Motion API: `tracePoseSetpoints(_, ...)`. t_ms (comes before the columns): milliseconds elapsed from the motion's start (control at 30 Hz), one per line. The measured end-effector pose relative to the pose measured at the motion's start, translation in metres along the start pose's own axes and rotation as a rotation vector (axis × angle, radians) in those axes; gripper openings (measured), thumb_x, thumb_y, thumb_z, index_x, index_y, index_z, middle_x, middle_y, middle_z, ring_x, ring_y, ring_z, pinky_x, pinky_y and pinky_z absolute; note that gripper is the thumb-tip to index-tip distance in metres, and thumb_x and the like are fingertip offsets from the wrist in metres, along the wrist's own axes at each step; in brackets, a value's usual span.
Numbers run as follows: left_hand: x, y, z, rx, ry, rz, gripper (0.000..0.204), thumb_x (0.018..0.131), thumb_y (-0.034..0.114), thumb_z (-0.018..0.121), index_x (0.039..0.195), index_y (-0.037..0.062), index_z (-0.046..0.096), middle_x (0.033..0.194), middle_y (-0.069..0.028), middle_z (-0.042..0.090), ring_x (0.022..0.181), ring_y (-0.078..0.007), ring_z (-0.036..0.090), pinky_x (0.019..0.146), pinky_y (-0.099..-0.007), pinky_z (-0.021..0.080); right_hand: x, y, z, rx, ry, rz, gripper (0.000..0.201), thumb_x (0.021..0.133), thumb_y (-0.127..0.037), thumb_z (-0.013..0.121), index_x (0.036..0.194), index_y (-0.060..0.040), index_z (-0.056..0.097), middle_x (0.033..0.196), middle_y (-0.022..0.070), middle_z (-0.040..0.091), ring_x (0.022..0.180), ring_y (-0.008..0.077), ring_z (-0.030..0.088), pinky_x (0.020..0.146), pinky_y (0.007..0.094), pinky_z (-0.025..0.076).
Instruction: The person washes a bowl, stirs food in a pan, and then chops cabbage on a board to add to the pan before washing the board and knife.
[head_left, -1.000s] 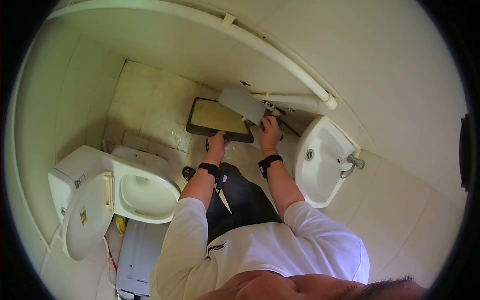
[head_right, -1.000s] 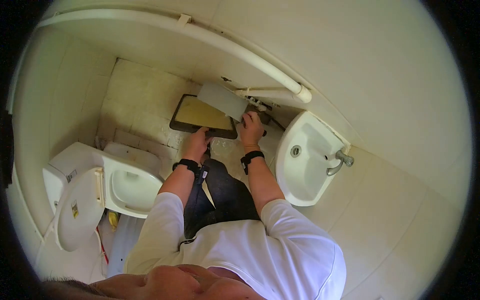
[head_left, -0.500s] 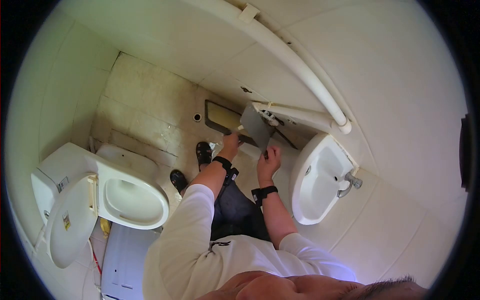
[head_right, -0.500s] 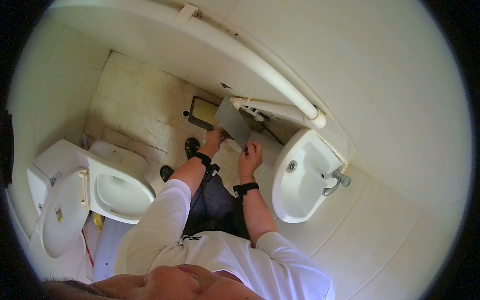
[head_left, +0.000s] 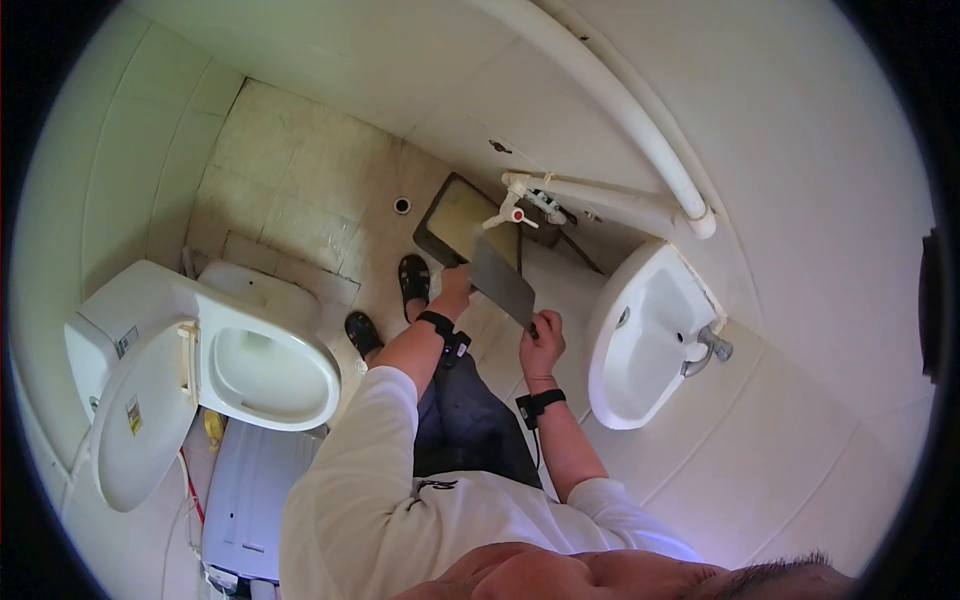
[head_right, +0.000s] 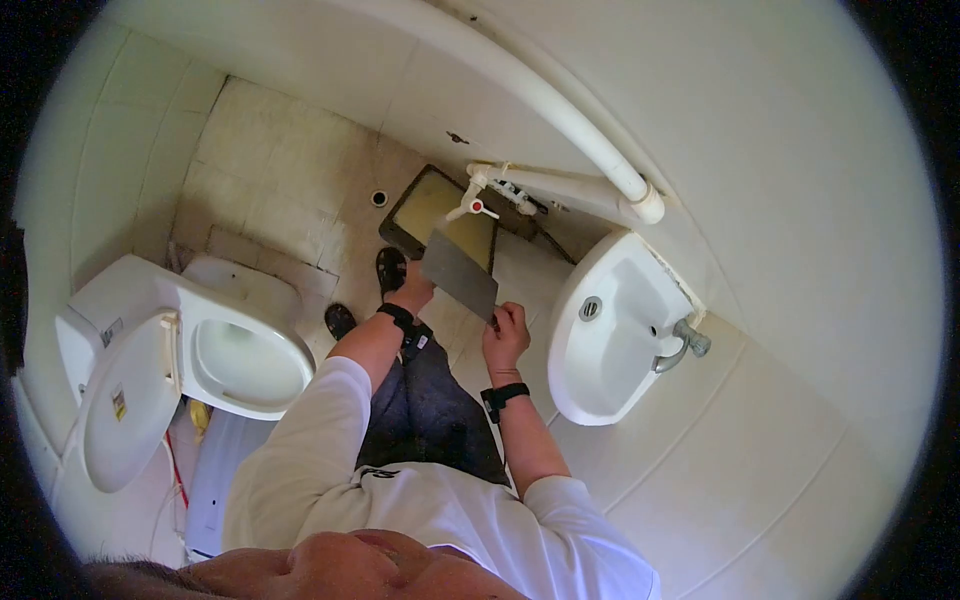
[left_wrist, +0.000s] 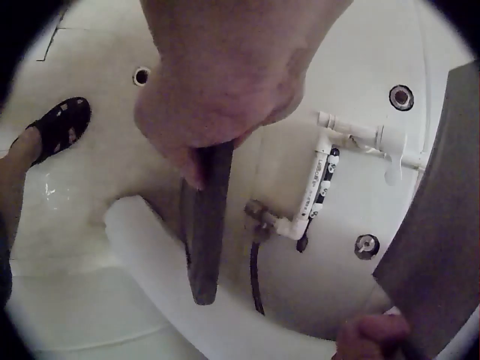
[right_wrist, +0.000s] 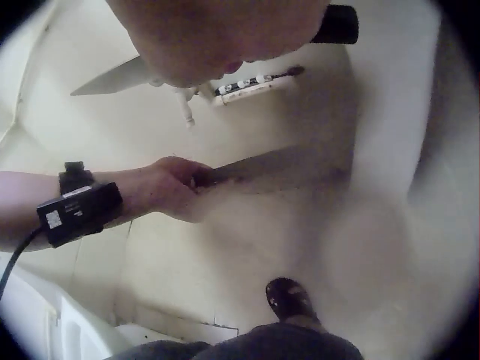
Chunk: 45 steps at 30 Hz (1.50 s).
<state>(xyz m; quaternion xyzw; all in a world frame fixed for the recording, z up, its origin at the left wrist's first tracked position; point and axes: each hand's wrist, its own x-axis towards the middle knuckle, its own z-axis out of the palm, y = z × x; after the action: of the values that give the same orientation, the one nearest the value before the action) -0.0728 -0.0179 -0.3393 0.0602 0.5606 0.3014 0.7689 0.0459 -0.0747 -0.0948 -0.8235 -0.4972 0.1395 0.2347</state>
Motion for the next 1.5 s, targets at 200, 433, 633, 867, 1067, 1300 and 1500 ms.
tracePoseSetpoints(200, -0.068, 0.086, 0.015, -0.035, 0.109, -0.26, 0.02, 0.082, 0.0, 0.054, 0.102, -0.0032, 0.056, 0.095, -0.0155, 0.062, 0.078, -0.0292, 0.064, 0.064, -0.0366, 0.054, -0.041, 0.024, -0.004, -0.049, -0.036, 0.165, 0.022, 0.07, 0.003, 0.067, 0.091, -0.0054, 0.066, 0.095, 0.0093, 0.061, 0.082, 0.0298, 0.064, 0.069, 0.0367, 0.052)
tracePoseSetpoints(433, -0.067, 0.118, -0.003, -0.166, 0.252, -0.135, 0.015, 0.078, -0.003, 0.054, 0.092, -0.0098, 0.057, 0.088, -0.0188, 0.06, 0.069, -0.0303, 0.064, 0.064, -0.038, 0.057, -0.063, 0.039, 0.0, -0.219, -0.115, 0.323, 0.012, 0.079, -0.007, 0.065, 0.091, -0.0073, 0.067, 0.096, 0.0092, 0.062, 0.085, 0.0315, 0.064, 0.071, 0.0412, 0.052)
tracePoseSetpoints(633, -0.033, 0.123, 0.006, -0.144, 0.218, -0.088, 0.015, 0.083, 0.004, 0.059, 0.094, -0.0043, 0.06, 0.1, -0.0161, 0.06, 0.092, -0.0277, 0.062, 0.074, -0.039, 0.056, -0.077, 0.045, -0.01, -0.182, -0.165, 0.364, 0.007, 0.081, -0.011, 0.066, 0.088, -0.0086, 0.068, 0.092, 0.0094, 0.063, 0.084, 0.0306, 0.064, 0.071, 0.0399, 0.052)
tracePoseSetpoints(867, 0.034, 0.094, 0.04, -0.255, 0.197, -0.122, 0.023, 0.086, 0.011, 0.062, 0.103, -0.004, 0.058, 0.102, -0.0164, 0.06, 0.098, -0.0263, 0.06, 0.075, -0.0391, 0.055, -0.083, 0.049, -0.016, -0.165, -0.172, 0.305, 0.007, 0.082, -0.014, 0.068, 0.086, -0.0086, 0.068, 0.086, 0.0107, 0.062, 0.078, 0.0299, 0.064, 0.068, 0.0393, 0.051)
tracePoseSetpoints(1067, 0.026, 0.102, 0.087, -0.121, 0.196, -0.239, 0.025, 0.084, 0.009, 0.06, 0.106, -0.0027, 0.058, 0.098, -0.0143, 0.06, 0.085, -0.0265, 0.061, 0.068, -0.039, 0.052, -0.079, 0.045, -0.026, -0.168, -0.247, 0.311, 0.007, 0.084, -0.016, 0.068, 0.086, -0.0087, 0.068, 0.086, 0.0113, 0.062, 0.079, 0.031, 0.063, 0.068, 0.0397, 0.051)
tracePoseSetpoints(1300, 0.02, 0.089, 0.078, -0.173, -0.083, -0.169, 0.027, 0.085, 0.012, 0.059, 0.109, -0.0007, 0.062, 0.093, -0.0114, 0.065, 0.079, -0.0251, 0.062, 0.076, -0.0376, 0.054, -0.08, 0.05, -0.04, -0.218, -0.251, 0.337, 0.007, 0.081, -0.014, 0.068, 0.085, -0.0083, 0.067, 0.084, 0.0115, 0.062, 0.076, 0.0309, 0.063, 0.068, 0.0409, 0.05)
tracePoseSetpoints(1500, 0.039, 0.044, 0.032, -0.015, -0.133, 0.076, 0.015, 0.087, 0.013, 0.059, 0.095, 0.0011, 0.064, 0.087, -0.0108, 0.066, 0.083, -0.0244, 0.066, 0.078, -0.0389, 0.054, -0.073, 0.045, -0.035, -0.194, -0.202, 0.331, 0.011, 0.081, -0.017, 0.069, 0.086, -0.007, 0.067, 0.086, 0.0114, 0.063, 0.077, 0.0306, 0.064, 0.068, 0.0406, 0.051)
